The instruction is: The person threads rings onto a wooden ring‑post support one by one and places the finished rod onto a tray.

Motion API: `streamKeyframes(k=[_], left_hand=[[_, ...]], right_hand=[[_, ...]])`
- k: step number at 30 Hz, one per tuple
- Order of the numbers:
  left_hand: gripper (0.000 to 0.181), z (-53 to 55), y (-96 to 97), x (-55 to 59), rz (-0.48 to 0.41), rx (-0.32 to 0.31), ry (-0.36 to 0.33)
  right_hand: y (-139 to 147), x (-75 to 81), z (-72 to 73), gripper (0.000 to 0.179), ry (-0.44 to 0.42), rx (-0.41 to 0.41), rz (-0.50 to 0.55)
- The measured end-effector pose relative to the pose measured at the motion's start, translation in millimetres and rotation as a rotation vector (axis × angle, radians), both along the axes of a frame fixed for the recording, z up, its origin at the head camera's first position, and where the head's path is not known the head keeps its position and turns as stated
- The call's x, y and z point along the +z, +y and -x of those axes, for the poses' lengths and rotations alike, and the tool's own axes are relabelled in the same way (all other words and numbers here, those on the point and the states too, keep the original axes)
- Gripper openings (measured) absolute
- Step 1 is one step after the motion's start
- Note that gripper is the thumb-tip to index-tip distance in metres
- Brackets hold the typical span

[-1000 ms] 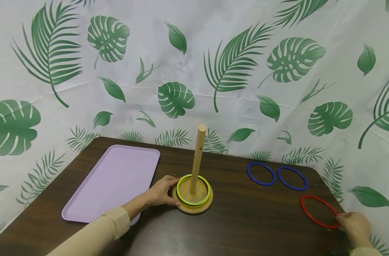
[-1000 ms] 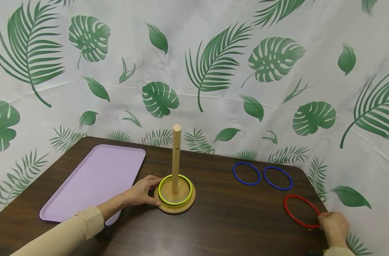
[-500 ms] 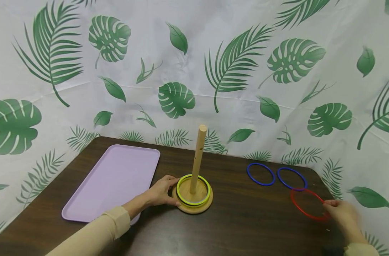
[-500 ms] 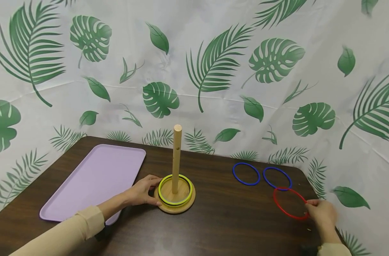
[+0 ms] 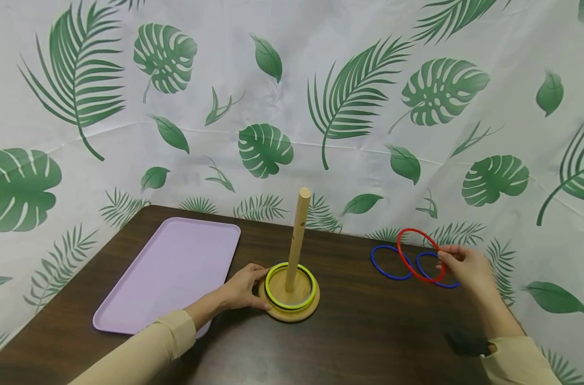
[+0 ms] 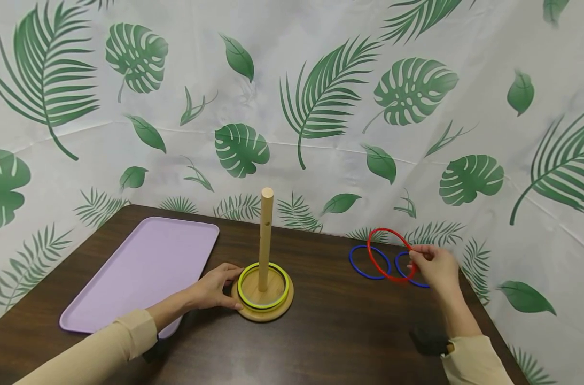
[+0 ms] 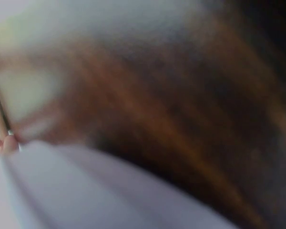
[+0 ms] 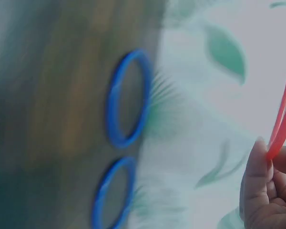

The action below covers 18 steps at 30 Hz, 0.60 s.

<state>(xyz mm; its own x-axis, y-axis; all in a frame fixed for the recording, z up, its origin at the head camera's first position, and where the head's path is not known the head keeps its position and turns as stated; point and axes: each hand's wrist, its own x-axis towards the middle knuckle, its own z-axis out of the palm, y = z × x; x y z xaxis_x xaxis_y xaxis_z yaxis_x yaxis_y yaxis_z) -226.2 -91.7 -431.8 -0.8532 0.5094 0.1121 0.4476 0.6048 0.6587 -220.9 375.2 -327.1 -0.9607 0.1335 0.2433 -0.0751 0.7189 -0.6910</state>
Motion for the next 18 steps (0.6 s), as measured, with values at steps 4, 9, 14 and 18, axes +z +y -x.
streamKeyframes(k=[4,9,14,18], left_hand=[[0.084,-0.9,0.1,1.1,-0.003,-0.002,-0.003],[0.083,-1.0,-0.2,1.8,-0.006,-0.005,0.001],[0.084,-1.0,-0.1,2.1,-0.001,-0.008,0.01],[0.084,-1.2,0.0,2.1,0.0,-0.009,0.016]], right_hand=[[-30.1,20.9,4.4,0.034,0.045,0.065,0.124],[-65.3,41.3,8.6,0.005,0.096,0.187,0.361],[-99.4,60.7,10.6,0.005,0.131,0.272,0.455],[-124.1,74.6,10.4,0.005,0.15,0.326,0.476]])
